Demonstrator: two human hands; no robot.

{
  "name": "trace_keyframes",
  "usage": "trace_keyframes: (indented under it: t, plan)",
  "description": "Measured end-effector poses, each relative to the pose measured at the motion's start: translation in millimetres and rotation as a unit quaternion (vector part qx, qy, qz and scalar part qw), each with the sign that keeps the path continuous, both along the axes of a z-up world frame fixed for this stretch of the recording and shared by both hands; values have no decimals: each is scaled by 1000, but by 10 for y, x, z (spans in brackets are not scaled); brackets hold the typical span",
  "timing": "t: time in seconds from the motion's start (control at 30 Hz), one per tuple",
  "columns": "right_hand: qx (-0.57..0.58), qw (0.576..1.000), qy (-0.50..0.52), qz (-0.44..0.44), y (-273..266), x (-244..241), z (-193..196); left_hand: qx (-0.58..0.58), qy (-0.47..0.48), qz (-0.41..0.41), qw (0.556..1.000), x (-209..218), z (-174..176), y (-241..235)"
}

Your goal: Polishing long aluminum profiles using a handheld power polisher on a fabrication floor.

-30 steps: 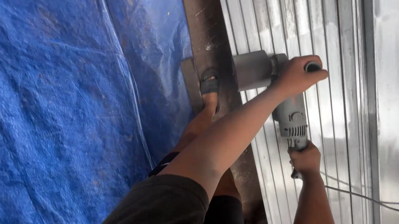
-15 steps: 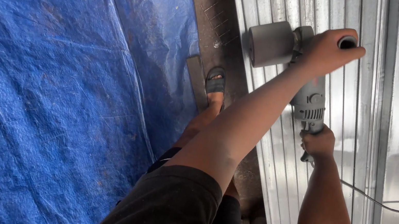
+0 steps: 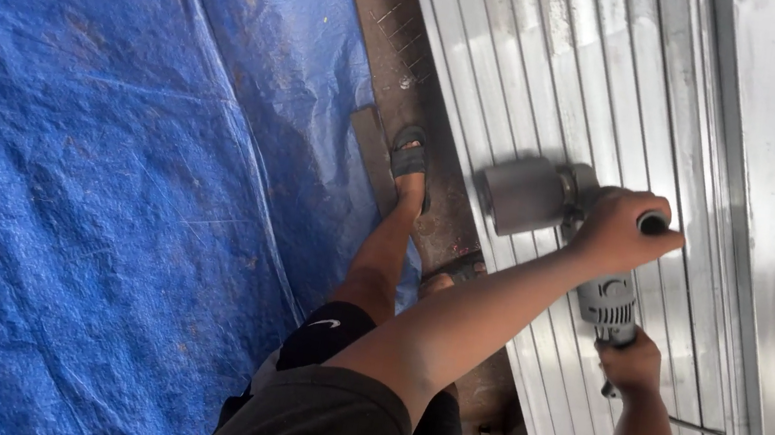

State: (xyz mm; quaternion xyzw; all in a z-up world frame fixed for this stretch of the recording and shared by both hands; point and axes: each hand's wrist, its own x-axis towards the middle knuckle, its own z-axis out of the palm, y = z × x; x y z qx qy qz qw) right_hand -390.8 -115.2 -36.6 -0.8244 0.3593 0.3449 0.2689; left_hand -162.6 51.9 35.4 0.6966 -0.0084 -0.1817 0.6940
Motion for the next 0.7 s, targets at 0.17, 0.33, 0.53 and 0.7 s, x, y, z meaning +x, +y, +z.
trace_keyframes:
  t: [0.17,0.33,0.53,0.7]
  plan:
    - [-21,999,18,-17,-205,-663,70,14,32,-21,999,-622,136,-273]
    - [-38,998,33,-22,-366,-1138,58,10,33,-41,999,-991,155,-434]
    - [-35,999,24,-29,-334,-1264,-10,13,15,-61,998,-1140,48,-395]
    - [-23,999,36,-26,-68,-918,-73,15,-11,-46,999,-869,-49,-171]
